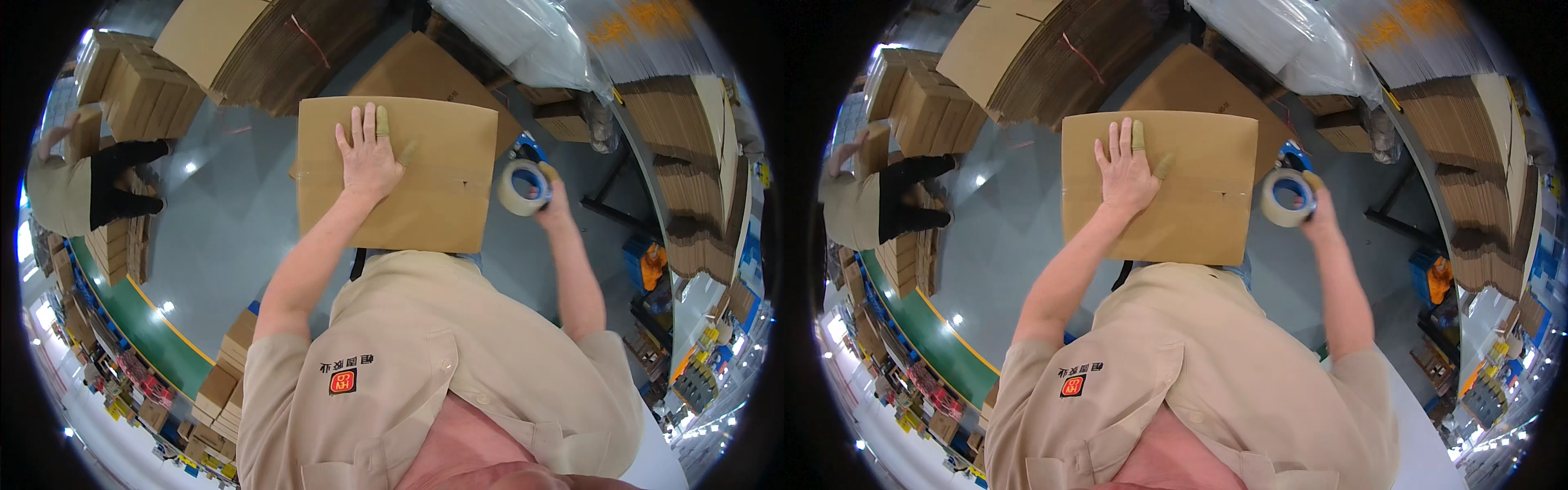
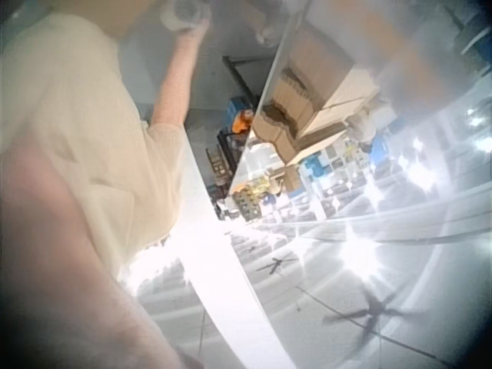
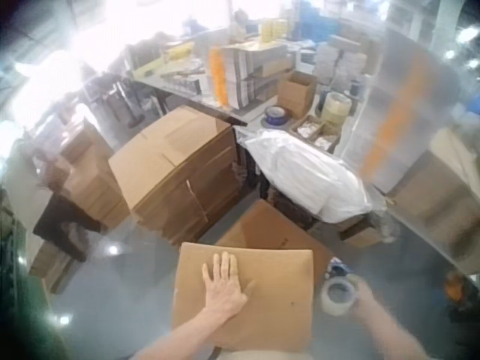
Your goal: The person assembles flat cardboard sheets into boxes using a handheld tape dispenser. They fold the flaps, apply tape to seal seams, and stack the finished boxes. Later, they place small white packets into a divided cardboard tray.
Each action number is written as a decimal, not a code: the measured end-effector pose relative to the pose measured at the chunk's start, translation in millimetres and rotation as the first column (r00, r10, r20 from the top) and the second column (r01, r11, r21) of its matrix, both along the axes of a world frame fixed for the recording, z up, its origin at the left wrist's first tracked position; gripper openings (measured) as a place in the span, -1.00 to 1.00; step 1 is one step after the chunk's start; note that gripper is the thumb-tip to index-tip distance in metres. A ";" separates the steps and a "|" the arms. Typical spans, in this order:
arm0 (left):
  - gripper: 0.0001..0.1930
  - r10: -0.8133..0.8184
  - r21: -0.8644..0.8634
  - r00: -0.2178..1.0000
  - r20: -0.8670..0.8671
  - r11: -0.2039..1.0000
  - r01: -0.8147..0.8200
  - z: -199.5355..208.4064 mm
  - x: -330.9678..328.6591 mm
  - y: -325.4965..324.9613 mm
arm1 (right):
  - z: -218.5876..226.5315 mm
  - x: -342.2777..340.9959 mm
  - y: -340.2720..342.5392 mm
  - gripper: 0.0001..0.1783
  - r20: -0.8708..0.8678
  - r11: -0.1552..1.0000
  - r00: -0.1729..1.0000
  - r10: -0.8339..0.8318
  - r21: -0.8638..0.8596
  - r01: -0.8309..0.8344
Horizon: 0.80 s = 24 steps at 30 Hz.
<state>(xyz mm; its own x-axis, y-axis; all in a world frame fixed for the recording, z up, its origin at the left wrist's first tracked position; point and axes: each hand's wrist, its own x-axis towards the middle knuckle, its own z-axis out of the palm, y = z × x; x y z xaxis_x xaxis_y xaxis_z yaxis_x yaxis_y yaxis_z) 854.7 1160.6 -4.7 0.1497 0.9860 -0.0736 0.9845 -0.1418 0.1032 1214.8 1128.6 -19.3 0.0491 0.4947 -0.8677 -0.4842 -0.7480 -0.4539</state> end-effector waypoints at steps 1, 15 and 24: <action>0.00 -0.012 0.000 1.000 -0.018 1.000 0.012 1.6 3.1 -1.7 | -20.7 -10.9 -4.0 -0.51 0.080 0.984 0.981 -0.174 -0.024 0.177; -0.64 0.505 -0.280 0.131 0.853 0.654 -0.703 -31.2 -158.7 35.5 | -20.4 -119.5 51.5 -0.11 0.899 0.887 0.417 -0.130 0.293 -0.356; -0.37 0.516 -0.786 -0.604 0.607 0.275 -0.554 -22.3 -203.9 -67.5 | -40.7 -80.5 -30.0 -0.29 0.741 0.858 0.599 -0.302 0.485 -0.168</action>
<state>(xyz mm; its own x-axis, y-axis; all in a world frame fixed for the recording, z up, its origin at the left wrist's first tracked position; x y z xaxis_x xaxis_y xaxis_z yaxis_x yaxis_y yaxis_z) 650.9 1093.2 -27.0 -0.5948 0.4082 -0.6925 -0.5755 0.3852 0.7214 1134.3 1098.6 -60.0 0.6254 0.7700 -0.1261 0.1905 -0.3075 -0.9323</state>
